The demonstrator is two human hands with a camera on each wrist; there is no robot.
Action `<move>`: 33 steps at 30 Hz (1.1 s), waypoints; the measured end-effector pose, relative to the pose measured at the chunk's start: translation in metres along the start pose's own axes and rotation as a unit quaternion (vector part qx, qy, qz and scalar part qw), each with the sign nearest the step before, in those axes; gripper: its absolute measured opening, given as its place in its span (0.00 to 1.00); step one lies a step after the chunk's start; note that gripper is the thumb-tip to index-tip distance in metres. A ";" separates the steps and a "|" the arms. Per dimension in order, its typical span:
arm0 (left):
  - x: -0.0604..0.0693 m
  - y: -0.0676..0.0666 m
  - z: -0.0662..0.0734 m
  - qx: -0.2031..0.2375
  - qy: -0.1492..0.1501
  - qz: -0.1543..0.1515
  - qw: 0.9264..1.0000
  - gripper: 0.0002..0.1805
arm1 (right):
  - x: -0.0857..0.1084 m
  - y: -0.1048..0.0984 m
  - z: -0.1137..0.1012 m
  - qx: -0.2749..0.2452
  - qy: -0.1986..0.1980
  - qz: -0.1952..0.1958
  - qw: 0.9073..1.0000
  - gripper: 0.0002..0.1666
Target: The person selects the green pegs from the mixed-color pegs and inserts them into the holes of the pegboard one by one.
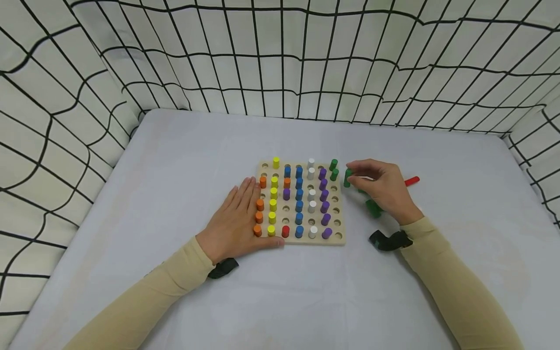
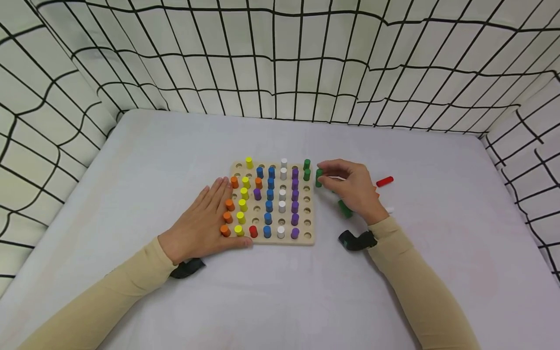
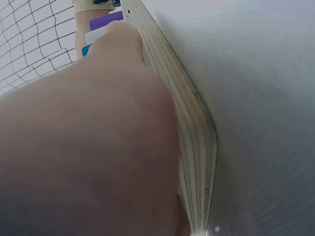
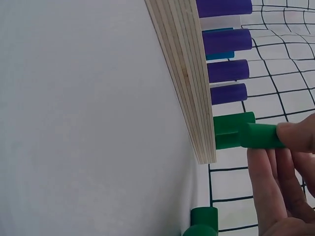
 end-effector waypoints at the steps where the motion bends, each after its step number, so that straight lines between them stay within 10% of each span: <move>1: 0.000 0.000 0.000 0.000 0.000 0.000 1.000 0.73 | 0.000 0.000 0.000 0.002 0.000 -0.001 1.000 0.19; 33: 0.000 0.000 0.001 -0.004 0.001 0.002 1.000 0.74 | -0.001 0.017 0.003 0.001 0.012 -0.025 1.000 0.16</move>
Point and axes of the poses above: each hand's wrist, its own x-axis away from the middle knuckle, its own y-axis out of the palm, z = x × y, the point moved 1 cm from there along -x, towards the middle knuckle, and after that the axes turned 12 degrees about y, right-handed, at the moved point
